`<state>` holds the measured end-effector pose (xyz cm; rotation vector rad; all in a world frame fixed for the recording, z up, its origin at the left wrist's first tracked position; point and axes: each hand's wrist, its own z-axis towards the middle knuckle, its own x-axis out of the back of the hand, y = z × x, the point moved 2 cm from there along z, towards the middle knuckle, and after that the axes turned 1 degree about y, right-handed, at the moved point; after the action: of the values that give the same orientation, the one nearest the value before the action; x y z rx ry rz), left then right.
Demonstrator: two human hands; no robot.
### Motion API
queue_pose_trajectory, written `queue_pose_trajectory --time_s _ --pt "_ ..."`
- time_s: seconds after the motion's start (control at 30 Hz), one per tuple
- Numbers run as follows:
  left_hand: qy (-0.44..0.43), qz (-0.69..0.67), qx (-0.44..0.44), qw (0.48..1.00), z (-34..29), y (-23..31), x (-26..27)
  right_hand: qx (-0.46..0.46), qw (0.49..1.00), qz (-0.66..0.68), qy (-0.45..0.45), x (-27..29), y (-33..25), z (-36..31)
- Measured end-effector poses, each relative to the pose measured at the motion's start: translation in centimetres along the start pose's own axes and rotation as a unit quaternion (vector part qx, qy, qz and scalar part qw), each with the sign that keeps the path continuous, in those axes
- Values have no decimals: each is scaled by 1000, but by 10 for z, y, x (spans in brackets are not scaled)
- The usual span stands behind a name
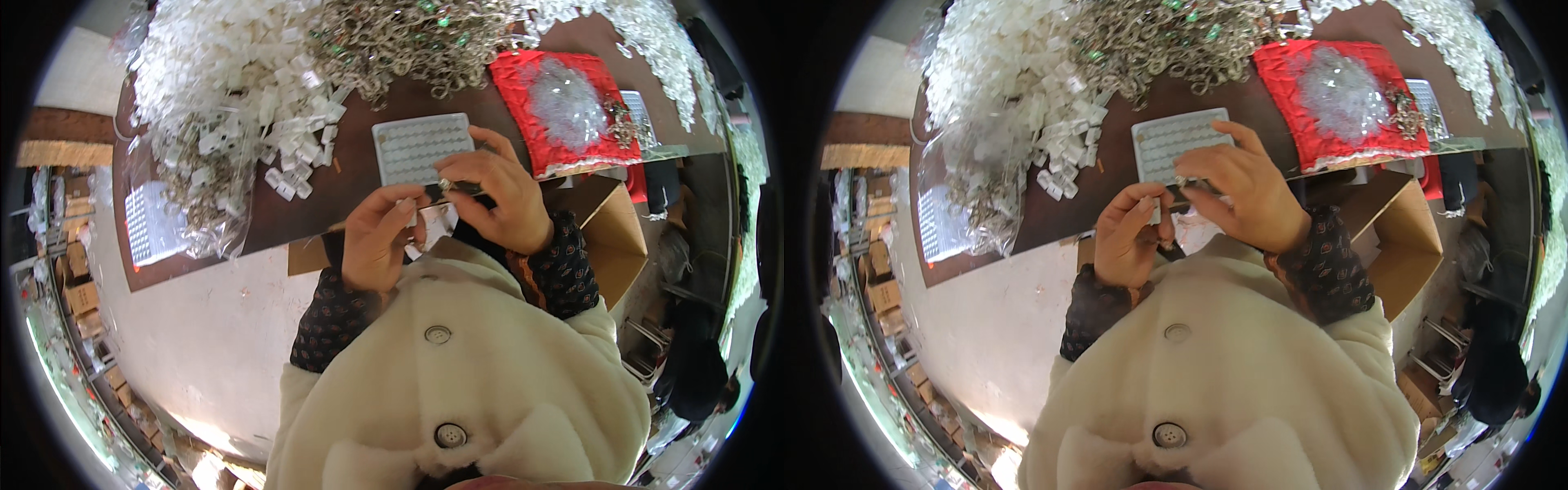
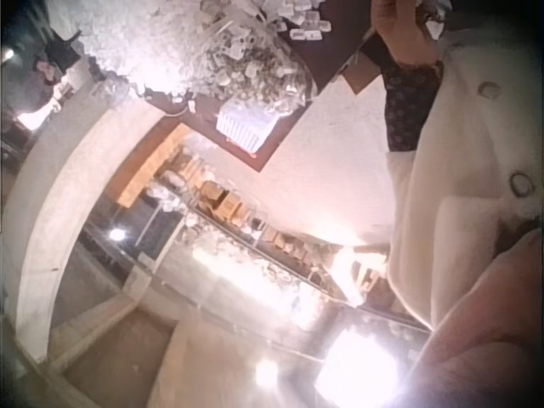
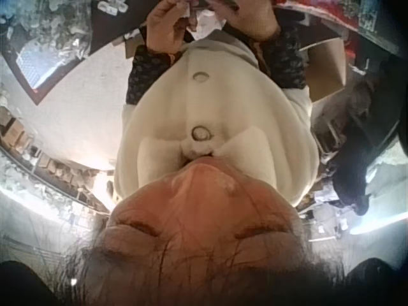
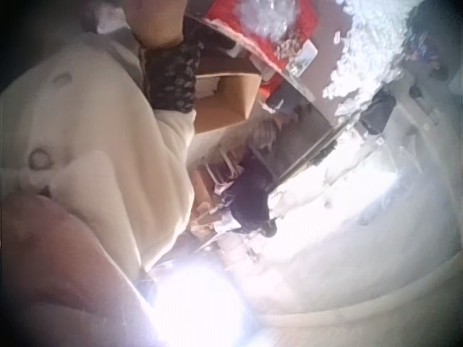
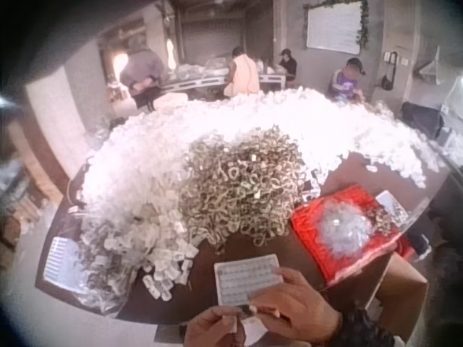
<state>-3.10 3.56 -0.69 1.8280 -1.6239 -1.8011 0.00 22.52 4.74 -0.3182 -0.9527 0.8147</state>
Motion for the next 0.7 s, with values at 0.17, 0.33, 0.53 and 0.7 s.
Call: queue_pose_trajectory --time_s 0.17,0.33,0.53,0.7 --pt "25 21 -19 999 -2 7 2 63 997 -34 -34 -24 -15 2" --pt "40 -6 -46 998 -3 7 12 -13 999 30 5 -32 -16 -2" --pt "103 101 -123 982 -2 17 14 -92 994 50 19 -39 -18 -6" --pt "230 597 -333 692 14 59 36 -105 991 73 48 -38 -14 -3"
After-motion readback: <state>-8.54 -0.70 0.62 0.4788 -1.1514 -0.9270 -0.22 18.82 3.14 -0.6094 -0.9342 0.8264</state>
